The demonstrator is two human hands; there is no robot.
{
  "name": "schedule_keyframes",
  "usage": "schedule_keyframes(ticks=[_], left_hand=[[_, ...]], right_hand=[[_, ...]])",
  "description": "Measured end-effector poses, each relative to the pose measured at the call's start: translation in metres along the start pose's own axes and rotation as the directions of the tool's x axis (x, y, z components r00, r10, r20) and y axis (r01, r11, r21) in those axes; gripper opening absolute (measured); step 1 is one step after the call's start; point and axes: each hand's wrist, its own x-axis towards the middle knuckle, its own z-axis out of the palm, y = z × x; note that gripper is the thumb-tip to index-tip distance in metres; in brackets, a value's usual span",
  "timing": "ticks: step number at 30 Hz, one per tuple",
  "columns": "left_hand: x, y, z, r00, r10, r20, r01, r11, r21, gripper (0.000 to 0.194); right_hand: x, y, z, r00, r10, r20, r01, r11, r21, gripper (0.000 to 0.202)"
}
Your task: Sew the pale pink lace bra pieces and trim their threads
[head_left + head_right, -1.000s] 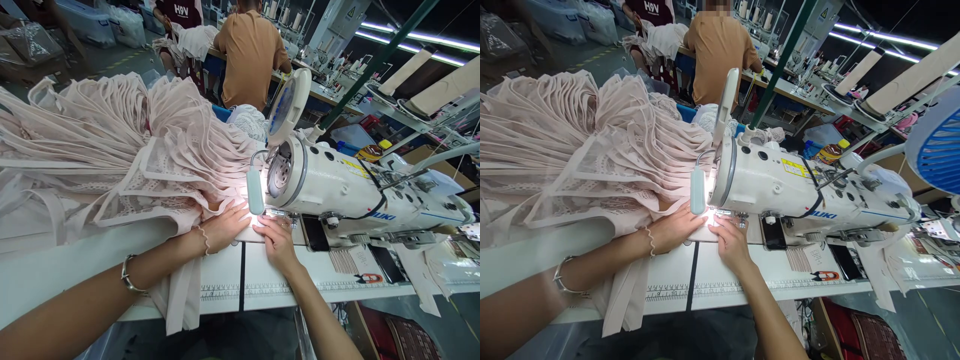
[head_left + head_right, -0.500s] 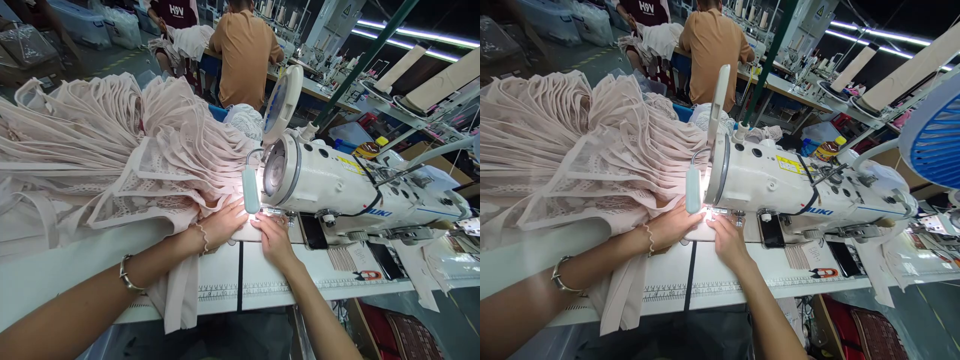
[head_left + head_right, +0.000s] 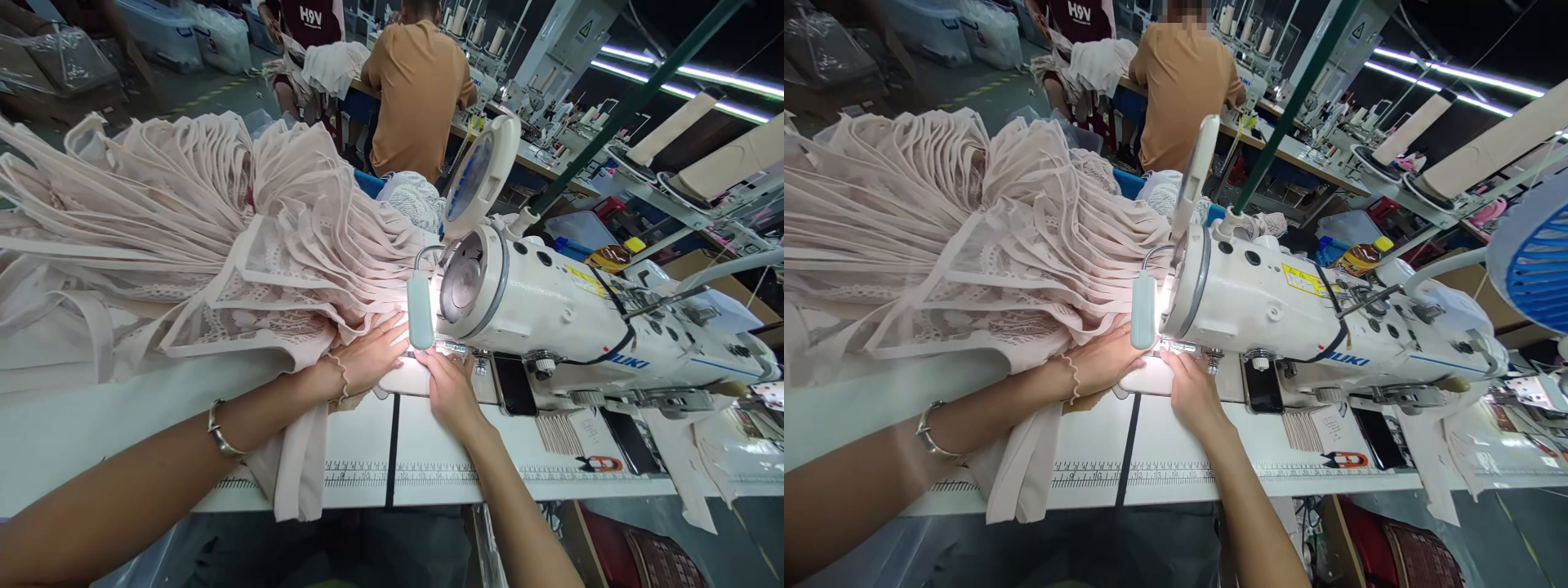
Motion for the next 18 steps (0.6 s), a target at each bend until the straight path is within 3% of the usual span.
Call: schedule_keyframes(ticks=[6, 12, 18], left_hand=[[-0.003, 0.0, 0.007, 0.998, -0.003, -0.066, 0.006, 0.999, 0.035, 0.014], [-0.001, 0.002, 0.01, 0.995, -0.01, -0.104, 0.029, 0.983, 0.182, 0.012], [-0.002, 0.012, 0.008, 0.992, 0.082, -0.098, -0.034, 0.911, 0.412, 0.025]], right_hand=[[0.0, 0.0, 0.0, 0.999, -0.03, 0.015, 0.031, 0.997, -0.072, 0.055], [0.0, -0.002, 0.002, 1.0, -0.022, 0.007, 0.023, 0.993, -0.116, 0.055], [0.008, 0.002, 0.011, 0.991, 0.114, -0.074, -0.127, 0.97, -0.205, 0.047]])
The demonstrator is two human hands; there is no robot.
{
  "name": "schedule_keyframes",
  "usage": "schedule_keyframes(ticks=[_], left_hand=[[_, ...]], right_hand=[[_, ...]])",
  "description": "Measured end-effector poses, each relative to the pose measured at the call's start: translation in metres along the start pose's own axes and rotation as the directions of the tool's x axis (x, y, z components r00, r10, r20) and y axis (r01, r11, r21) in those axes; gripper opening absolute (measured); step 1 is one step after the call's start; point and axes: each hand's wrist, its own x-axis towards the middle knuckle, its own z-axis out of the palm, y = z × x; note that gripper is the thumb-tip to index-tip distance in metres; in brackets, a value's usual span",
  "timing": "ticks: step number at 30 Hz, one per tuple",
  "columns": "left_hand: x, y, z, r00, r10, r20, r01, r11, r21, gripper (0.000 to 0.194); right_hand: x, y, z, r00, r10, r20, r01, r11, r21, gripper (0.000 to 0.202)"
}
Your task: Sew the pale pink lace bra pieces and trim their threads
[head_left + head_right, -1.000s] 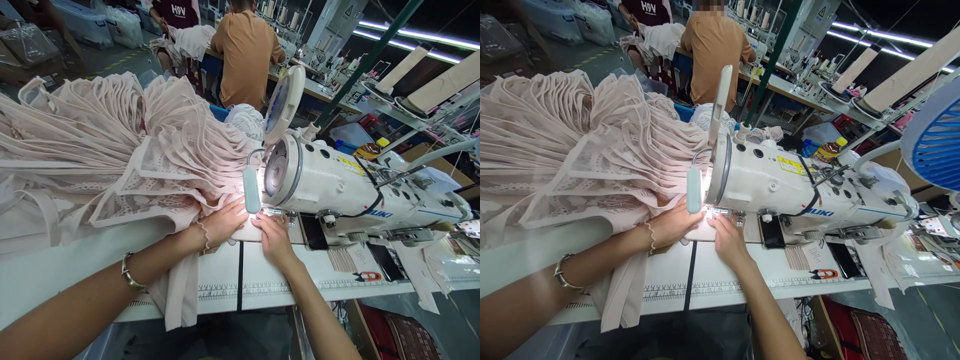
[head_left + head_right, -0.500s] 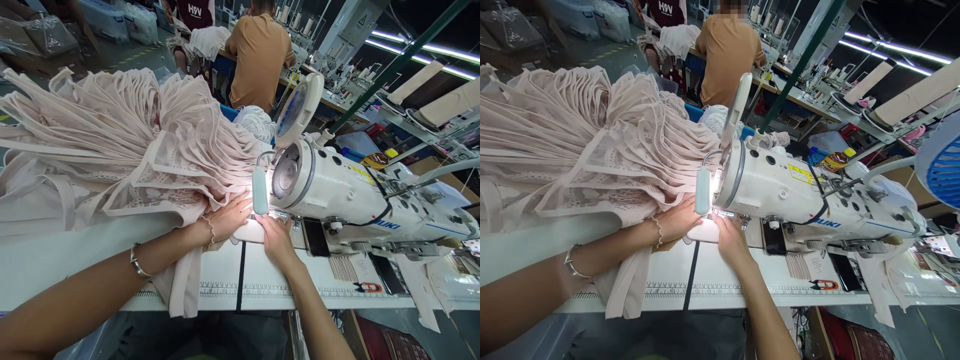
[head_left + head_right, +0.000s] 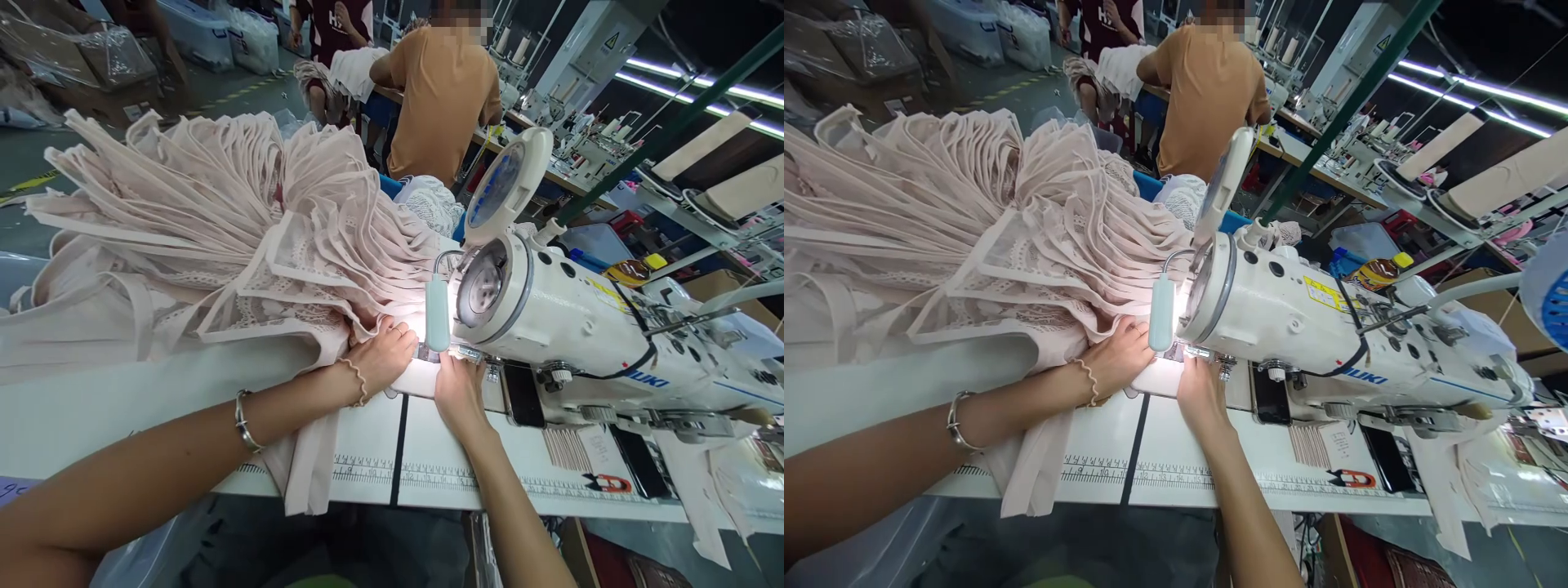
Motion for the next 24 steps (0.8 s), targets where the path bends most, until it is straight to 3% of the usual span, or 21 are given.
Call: schedule_keyframes(ticks=[4, 9, 14, 19, 24], left_hand=[[0.001, 0.004, -0.002, 1.0, 0.016, -0.02, -0.014, 0.997, 0.072, 0.03], [0.011, -0.005, 0.002, 0.984, -0.115, 0.137, 0.138, 0.975, -0.172, 0.015], [0.016, -0.011, 0.004, 0.957, -0.139, 0.255, 0.214, 0.93, -0.299, 0.02], [0.014, -0.01, 0.005, 0.957, -0.144, 0.254, 0.224, 0.919, -0.323, 0.022], [0.014, -0.009, 0.006, 0.964, -0.148, 0.219, 0.215, 0.922, -0.323, 0.018]], right_hand=[[0.008, 0.001, 0.002, 0.999, 0.034, -0.006, -0.034, 0.999, -0.018, 0.035], [0.012, -0.007, -0.011, 0.999, -0.014, -0.041, 0.014, 1.0, 0.01, 0.036], [0.008, -0.011, -0.014, 0.997, -0.08, 0.008, 0.08, 0.997, -0.014, 0.036], [0.007, -0.011, -0.012, 0.997, -0.08, -0.013, 0.078, 0.991, -0.104, 0.042], [0.006, -0.009, -0.015, 0.998, -0.046, 0.037, 0.049, 0.994, -0.093, 0.054]])
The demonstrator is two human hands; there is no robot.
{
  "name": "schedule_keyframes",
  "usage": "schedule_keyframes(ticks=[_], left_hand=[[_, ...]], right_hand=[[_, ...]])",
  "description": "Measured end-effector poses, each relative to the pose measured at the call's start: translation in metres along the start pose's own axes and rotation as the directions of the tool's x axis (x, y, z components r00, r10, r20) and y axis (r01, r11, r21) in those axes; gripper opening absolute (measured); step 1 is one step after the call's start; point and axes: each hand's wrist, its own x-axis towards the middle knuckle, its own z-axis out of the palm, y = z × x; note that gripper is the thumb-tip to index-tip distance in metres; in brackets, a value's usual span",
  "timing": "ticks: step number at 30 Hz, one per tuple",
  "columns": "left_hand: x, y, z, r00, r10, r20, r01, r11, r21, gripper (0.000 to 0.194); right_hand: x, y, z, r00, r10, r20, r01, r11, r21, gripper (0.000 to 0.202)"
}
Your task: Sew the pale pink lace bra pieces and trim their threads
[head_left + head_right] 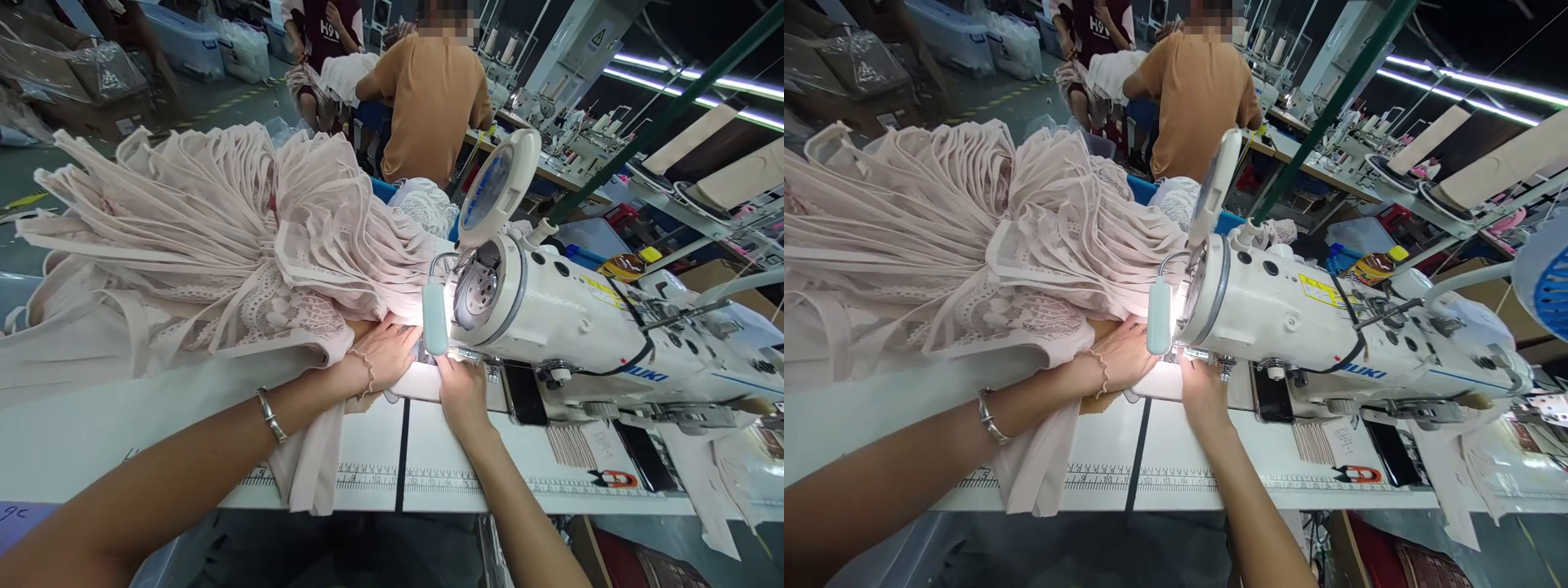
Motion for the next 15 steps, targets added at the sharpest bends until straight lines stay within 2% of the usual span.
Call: schedule_keyframes(ticks=[7, 15], left_hand=[[-0.001, 0.002, 0.0, 1.0, 0.005, -0.003, -0.005, 0.999, 0.051, 0.018], [-0.002, 0.001, 0.004, 0.999, -0.008, -0.036, 0.01, 0.998, 0.062, 0.017]], right_hand=[[-0.001, 0.003, 0.001, 0.994, 0.063, 0.084, -0.067, 0.997, 0.048, 0.058], [0.003, -0.008, -0.009, 0.96, 0.122, 0.252, -0.123, 0.992, -0.011, 0.057]])
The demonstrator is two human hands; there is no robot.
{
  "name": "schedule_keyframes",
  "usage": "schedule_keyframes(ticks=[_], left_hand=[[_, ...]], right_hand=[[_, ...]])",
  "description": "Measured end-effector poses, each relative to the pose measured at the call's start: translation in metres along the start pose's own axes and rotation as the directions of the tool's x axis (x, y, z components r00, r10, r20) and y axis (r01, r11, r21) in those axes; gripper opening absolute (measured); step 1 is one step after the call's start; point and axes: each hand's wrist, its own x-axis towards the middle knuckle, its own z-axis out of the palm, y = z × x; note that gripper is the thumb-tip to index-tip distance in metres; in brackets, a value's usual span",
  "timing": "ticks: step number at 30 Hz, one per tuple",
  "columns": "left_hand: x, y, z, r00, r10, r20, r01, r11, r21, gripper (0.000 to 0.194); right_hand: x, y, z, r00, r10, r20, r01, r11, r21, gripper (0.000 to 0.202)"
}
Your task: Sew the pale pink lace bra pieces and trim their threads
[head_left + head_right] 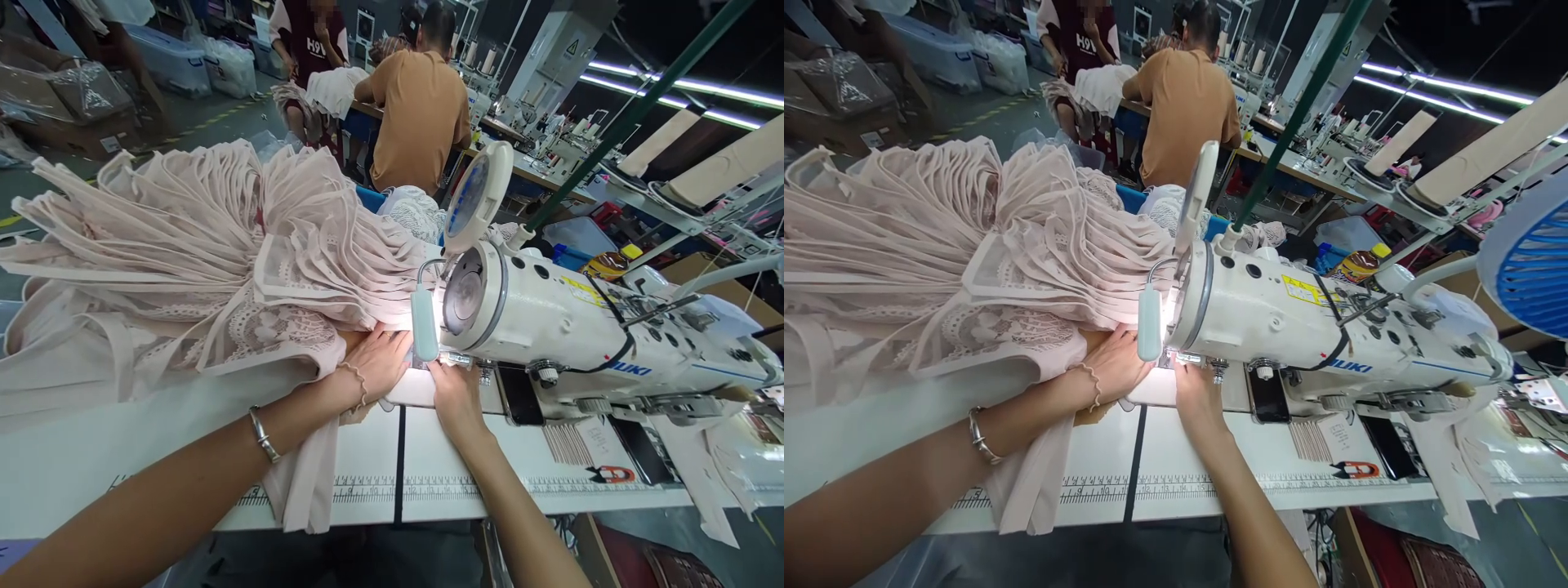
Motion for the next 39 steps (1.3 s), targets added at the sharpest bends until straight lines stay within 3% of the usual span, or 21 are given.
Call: schedule_keyframes(ticks=[6, 16, 28, 35, 37, 39], left_hand=[[0.0, 0.002, -0.001, 1.0, -0.023, -0.016, 0.023, 1.0, 0.007, 0.017], [0.001, 0.001, 0.002, 1.0, -0.004, -0.004, 0.004, 1.0, 0.025, 0.021], [0.0, 0.0, -0.001, 1.0, 0.015, -0.023, -0.015, 1.0, 0.026, 0.02], [-0.005, 0.006, -0.013, 0.979, 0.159, -0.127, -0.151, 0.986, 0.071, 0.029], [-0.007, 0.01, -0.016, 0.988, 0.069, -0.14, -0.063, 0.997, 0.05, 0.031], [-0.006, 0.011, -0.018, 0.986, -0.097, -0.134, 0.098, 0.995, 0.005, 0.032]], right_hand=[[0.002, -0.005, -0.006, 0.996, 0.014, 0.087, -0.013, 1.0, -0.017, 0.062], [0.001, -0.006, -0.009, 0.993, 0.018, 0.114, -0.013, 0.999, -0.038, 0.061], [0.002, -0.003, -0.003, 1.0, -0.021, 0.012, 0.021, 1.0, -0.003, 0.061], [0.004, -0.002, -0.002, 1.0, 0.008, 0.016, -0.009, 0.999, 0.053, 0.059], [0.004, -0.002, -0.002, 1.0, 0.013, 0.009, -0.013, 0.998, 0.059, 0.055], [0.005, -0.002, -0.001, 1.0, 0.018, 0.002, -0.018, 0.998, 0.059, 0.05]])
